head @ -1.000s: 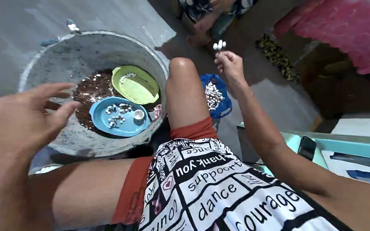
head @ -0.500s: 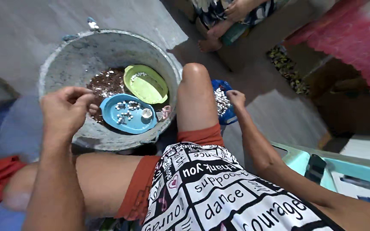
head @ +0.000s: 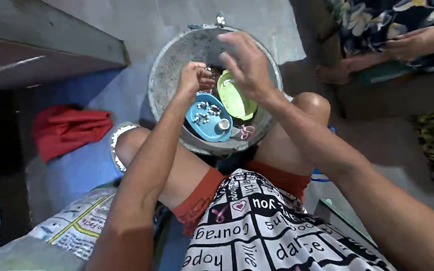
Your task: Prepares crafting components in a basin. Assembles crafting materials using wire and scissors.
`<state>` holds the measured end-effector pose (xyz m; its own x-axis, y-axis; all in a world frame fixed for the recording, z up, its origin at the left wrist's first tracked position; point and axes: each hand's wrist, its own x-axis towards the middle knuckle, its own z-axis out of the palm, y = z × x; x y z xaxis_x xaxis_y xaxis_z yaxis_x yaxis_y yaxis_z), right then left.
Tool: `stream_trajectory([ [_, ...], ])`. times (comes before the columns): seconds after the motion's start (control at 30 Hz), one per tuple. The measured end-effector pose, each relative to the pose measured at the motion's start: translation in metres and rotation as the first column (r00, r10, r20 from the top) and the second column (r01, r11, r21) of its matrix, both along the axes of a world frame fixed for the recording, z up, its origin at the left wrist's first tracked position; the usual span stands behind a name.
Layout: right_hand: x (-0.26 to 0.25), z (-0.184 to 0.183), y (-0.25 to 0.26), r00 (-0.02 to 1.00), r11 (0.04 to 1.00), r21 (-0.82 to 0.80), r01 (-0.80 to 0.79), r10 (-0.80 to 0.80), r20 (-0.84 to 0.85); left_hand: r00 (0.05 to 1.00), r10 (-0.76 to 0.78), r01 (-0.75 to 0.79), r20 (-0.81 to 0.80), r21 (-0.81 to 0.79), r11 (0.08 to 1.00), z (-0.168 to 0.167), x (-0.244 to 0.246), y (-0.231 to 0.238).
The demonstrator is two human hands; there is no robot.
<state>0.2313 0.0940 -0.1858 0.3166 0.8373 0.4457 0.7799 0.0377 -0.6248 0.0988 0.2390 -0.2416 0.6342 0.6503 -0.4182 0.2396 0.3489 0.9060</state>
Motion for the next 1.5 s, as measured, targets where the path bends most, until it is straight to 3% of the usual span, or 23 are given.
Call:
stream_trajectory([
  [0.07,-0.016,-0.038,0.030,0.985,0.990,-0.071,-0.124,0.131,0.115,0.974,0.185,-0.149,0.131,-0.245,0.958,-0.004,0.008,-0.013],
  [0.13,-0.011,-0.095,0.051,0.968,0.971,-0.177,-0.160,0.189,0.162,0.956,0.242,-0.168,0.164,-0.371,0.913,-0.001,0.012,-0.011],
  [0.27,0.018,-0.175,0.059,0.998,0.815,-0.577,-0.053,0.056,-0.014,0.989,0.140,-0.145,-0.040,-0.198,0.969,-0.006,0.007,0.008],
  [0.37,0.008,-0.203,0.056,0.995,0.634,-0.767,-0.101,0.062,-0.080,0.992,0.101,-0.100,0.078,-0.018,0.995,0.015,0.006,0.023],
  [0.53,-0.049,-0.249,0.060,0.977,0.452,-0.867,-0.208,0.142,-0.160,0.966,0.171,-0.182,0.194,0.040,0.983,0.055,0.004,0.037],
  [0.67,-0.088,-0.288,0.056,0.967,0.407,-0.884,-0.228,-0.009,-0.254,0.969,0.112,-0.133,0.219,0.084,0.987,0.059,0.004,0.044],
  [0.93,-0.124,-0.304,0.074,0.885,0.370,-0.915,-0.164,-0.355,-0.302,0.963,0.119,-0.142,0.240,0.078,0.987,0.065,-0.002,0.055],
  [1.0,-0.137,-0.290,0.072,0.899,0.454,-0.888,-0.069,-0.357,-0.252,0.957,0.134,-0.158,0.256,0.073,0.985,0.068,-0.002,0.056],
  [1.03,-0.141,-0.262,0.076,0.901,0.457,-0.889,-0.037,-0.369,-0.228,0.957,0.136,-0.159,0.257,0.070,0.985,0.071,-0.003,0.056],
  [1.07,-0.126,-0.203,0.101,0.831,0.186,-0.944,-0.274,-0.449,-0.329,0.957,0.131,-0.154,0.258,0.070,0.986,0.073,-0.004,0.055],
  [1.1,-0.123,-0.169,0.113,0.773,0.143,-0.934,-0.326,-0.529,-0.350,0.957,0.126,-0.148,0.261,0.067,0.987,0.075,-0.004,0.055],
  [1.17,-0.126,-0.143,0.116,0.722,0.216,-0.935,-0.282,-0.594,-0.355,0.957,0.121,-0.141,0.264,0.060,0.988,0.077,-0.006,0.055],
  [1.23,-0.127,-0.141,0.116,0.729,0.245,-0.931,-0.270,-0.579,-0.364,0.956,0.124,-0.144,0.268,0.057,0.988,0.077,-0.007,0.055],
  [1.33,-0.121,-0.172,0.119,0.794,0.158,-0.933,-0.324,-0.492,-0.359,0.955,0.139,-0.161,0.261,0.066,0.985,0.076,-0.007,0.059],
  [1.37,-0.122,-0.205,0.111,0.841,0.207,-0.933,-0.294,-0.408,-0.356,0.956,0.139,-0.164,0.258,0.080,0.983,0.076,-0.007,0.062],
  [1.4,-0.133,-0.264,0.088,0.899,0.525,-0.848,-0.075,-0.332,-0.285,0.956,0.139,-0.170,0.260,0.103,0.980,0.075,-0.007,0.064],
  [1.43,-0.124,-0.291,0.085,0.880,0.572,-0.812,-0.117,-0.318,-0.351,0.955,0.141,-0.181,0.262,0.133,0.974,0.074,-0.008,0.067],
  [1.5,-0.093,-0.294,0.091,0.807,0.567,-0.777,-0.274,-0.304,-0.507,0.953,0.155,-0.212,0.262,0.202,0.956,0.074,-0.009,0.071],
])
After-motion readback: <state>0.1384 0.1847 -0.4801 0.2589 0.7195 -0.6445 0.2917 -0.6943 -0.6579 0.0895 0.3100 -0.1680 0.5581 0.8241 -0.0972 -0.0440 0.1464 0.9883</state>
